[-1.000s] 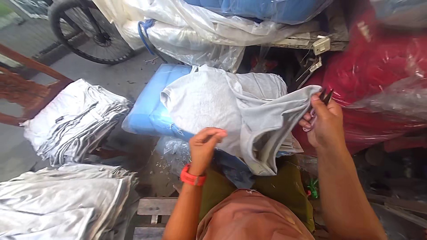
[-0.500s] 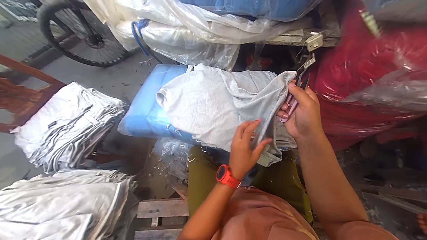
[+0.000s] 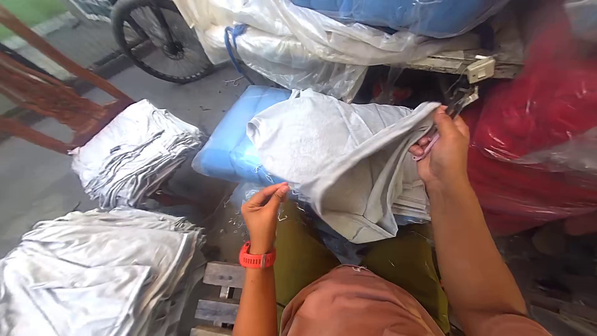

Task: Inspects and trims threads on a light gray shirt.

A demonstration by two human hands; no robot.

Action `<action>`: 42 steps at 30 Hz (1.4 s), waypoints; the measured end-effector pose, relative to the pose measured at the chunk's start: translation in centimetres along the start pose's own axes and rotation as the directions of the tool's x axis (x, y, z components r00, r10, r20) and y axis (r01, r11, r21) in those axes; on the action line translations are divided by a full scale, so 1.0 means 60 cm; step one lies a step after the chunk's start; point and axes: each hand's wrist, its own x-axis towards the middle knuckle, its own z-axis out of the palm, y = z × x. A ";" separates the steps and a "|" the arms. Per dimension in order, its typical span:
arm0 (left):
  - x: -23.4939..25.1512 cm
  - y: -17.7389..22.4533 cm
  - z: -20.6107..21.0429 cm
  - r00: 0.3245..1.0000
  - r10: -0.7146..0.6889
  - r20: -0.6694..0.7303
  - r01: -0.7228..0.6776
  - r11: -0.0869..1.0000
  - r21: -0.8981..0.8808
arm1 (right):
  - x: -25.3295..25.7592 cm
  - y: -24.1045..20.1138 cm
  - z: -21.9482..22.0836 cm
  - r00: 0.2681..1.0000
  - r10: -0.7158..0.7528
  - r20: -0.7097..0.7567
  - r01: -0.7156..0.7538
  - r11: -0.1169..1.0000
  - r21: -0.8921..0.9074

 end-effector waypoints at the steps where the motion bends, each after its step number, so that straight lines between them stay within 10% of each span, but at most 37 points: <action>1: 0.007 -0.004 -0.012 0.999 -0.021 -0.032 0.022 1.000 0.010 | 0.006 -0.005 -0.003 1.000 -0.015 -0.010 0.015 1.000 -0.020; 6: 0.003 -0.020 0.021 0.998 -0.070 0.001 0.068 0.968 0.244 | 0.007 -0.009 -0.014 0.998 0.003 0.067 0.003 0.995 -0.099; 11: -0.039 -0.029 0.176 0.908 0.162 0.386 -0.270 0.932 0.243 | -0.010 -0.018 -0.009 0.999 0.010 0.041 -0.008 0.999 -0.049; 17: -0.036 -0.083 0.270 0.829 0.365 0.423 -0.474 0.860 0.187 | -0.028 -0.038 -0.016 0.999 0.018 0.048 -0.017 0.999 -0.032; 23: -0.032 -0.054 0.159 0.932 0.181 0.313 -0.190 0.982 -0.001 | 0.035 -0.030 -0.048 0.982 -0.031 -0.186 0.034 0.999 0.015; 31: 0.025 -0.063 -0.022 0.980 0.058 -0.190 0.031 0.900 0.434 | 0.060 -0.018 -0.040 0.990 0.025 -0.137 -0.019 0.999 0.039; 38: -0.058 -0.040 0.235 0.878 0.229 0.421 -0.370 0.882 0.291 | 0.028 -0.034 -0.012 0.995 0.046 -0.092 -0.040 0.997 0.060; 42: -0.056 -0.086 0.315 0.806 0.393 0.443 -0.512 0.839 0.187 | 0.014 -0.052 -0.023 0.994 0.040 -0.104 -0.039 0.999 0.013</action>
